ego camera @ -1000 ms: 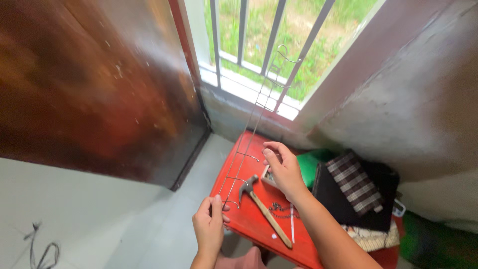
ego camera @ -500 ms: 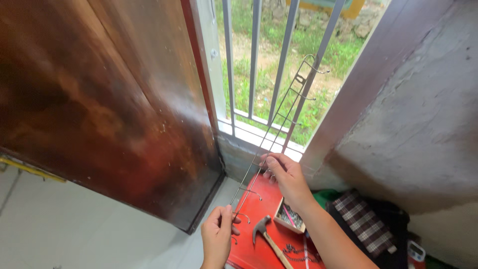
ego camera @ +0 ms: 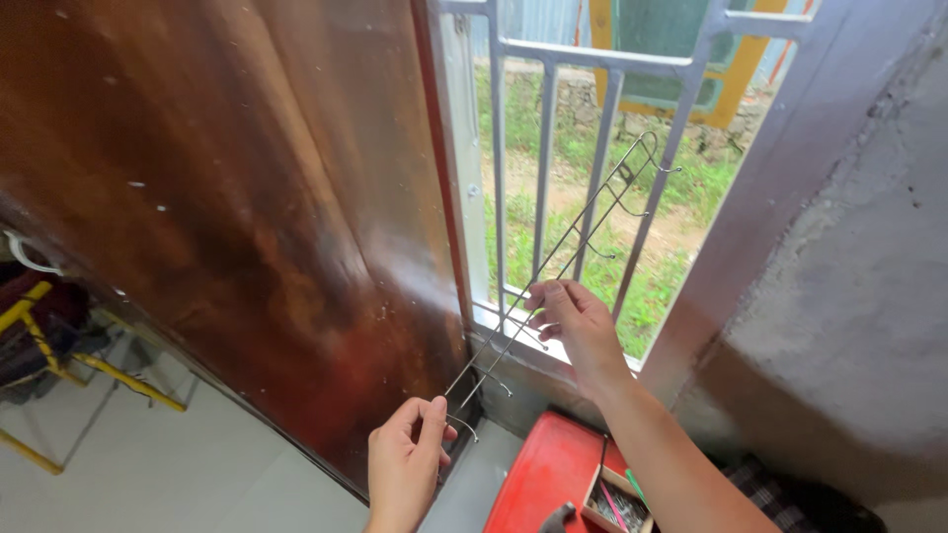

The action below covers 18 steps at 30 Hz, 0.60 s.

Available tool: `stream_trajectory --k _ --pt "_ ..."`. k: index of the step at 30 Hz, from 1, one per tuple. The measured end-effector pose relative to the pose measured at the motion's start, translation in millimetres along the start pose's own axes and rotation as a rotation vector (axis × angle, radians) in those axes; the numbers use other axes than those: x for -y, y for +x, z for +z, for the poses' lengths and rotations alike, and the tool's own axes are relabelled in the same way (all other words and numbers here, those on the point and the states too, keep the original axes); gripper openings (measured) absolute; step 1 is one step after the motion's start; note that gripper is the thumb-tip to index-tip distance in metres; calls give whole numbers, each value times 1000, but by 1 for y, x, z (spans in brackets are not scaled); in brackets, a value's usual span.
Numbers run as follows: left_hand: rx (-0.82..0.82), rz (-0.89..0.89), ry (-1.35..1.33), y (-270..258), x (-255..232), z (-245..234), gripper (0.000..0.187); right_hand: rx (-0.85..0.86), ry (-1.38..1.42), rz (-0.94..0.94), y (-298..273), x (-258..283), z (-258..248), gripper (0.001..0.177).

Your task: The person hammers nails into a wooden door frame using a hammer, then hangs a metal hook rack on the nails and places a folded plaid cloth on one of the hooks.

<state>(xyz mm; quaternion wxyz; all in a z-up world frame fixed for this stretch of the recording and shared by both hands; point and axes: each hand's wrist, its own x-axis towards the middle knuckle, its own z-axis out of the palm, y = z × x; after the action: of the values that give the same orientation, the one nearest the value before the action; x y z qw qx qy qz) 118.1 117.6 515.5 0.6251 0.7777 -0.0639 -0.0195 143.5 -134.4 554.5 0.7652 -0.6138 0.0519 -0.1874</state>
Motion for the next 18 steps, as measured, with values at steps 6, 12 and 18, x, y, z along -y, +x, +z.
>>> stream_trajectory --k 6,12,18 --pt "-29 28 87 14 -44 -36 42 88 212 12 25 22 27 25" --pt "-78 192 151 23 -85 -75 35 203 368 -87 50 42 54 26" --pt "-216 383 122 26 -101 -105 28 151 376 -113 83 70 80 24"
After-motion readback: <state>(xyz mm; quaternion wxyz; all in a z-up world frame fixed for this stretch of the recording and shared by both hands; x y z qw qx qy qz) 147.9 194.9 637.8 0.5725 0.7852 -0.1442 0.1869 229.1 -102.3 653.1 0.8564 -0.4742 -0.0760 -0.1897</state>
